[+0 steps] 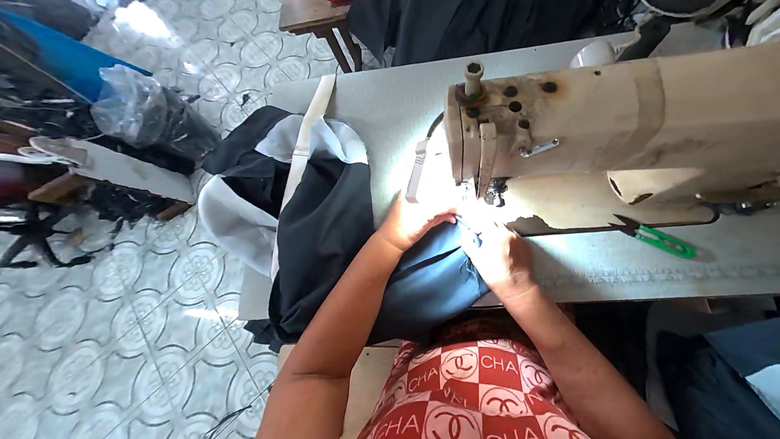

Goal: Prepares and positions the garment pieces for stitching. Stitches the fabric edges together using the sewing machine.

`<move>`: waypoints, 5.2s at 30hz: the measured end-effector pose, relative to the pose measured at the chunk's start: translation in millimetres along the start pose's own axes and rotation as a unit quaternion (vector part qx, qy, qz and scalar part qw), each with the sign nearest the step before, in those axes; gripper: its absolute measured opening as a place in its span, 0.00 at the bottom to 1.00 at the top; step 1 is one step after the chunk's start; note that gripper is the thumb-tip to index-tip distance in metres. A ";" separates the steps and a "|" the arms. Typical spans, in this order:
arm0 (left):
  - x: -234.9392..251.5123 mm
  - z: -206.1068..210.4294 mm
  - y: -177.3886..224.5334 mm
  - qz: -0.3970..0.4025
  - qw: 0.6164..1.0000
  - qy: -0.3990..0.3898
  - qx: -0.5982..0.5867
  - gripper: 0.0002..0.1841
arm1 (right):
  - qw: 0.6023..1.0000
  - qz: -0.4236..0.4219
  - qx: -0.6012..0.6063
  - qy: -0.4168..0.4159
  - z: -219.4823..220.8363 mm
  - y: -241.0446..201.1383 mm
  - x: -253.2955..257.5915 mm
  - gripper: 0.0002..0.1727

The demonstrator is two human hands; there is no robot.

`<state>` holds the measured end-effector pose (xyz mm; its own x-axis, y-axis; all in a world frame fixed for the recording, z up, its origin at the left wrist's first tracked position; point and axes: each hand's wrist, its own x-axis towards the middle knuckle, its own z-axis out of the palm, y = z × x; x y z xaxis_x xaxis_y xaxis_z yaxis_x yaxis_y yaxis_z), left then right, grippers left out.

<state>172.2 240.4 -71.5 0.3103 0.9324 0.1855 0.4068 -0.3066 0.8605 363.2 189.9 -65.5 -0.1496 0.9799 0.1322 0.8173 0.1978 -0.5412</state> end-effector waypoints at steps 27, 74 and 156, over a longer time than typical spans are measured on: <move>-10.9 -18.8 2.4 0.179 0.921 -0.059 0.340 0.13 | 0.990 -0.130 -0.048 0.031 -1.8 9.7 -36.4 0.10; 13.0 -4.8 10.4 0.067 0.959 -0.044 0.272 0.11 | 0.975 -0.172 -0.112 0.080 16.0 20.0 -47.9 0.15; -47.9 2.2 34.9 -0.001 0.985 0.089 0.150 0.09 | 0.995 -0.044 0.061 0.062 7.4 10.1 3.6 0.19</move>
<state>173.4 184.7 -51.5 0.1643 0.9434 0.2882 0.6511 -0.3231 0.6868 366.8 195.6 -76.6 -0.1405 0.9493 0.2812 0.7298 0.2912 -0.6185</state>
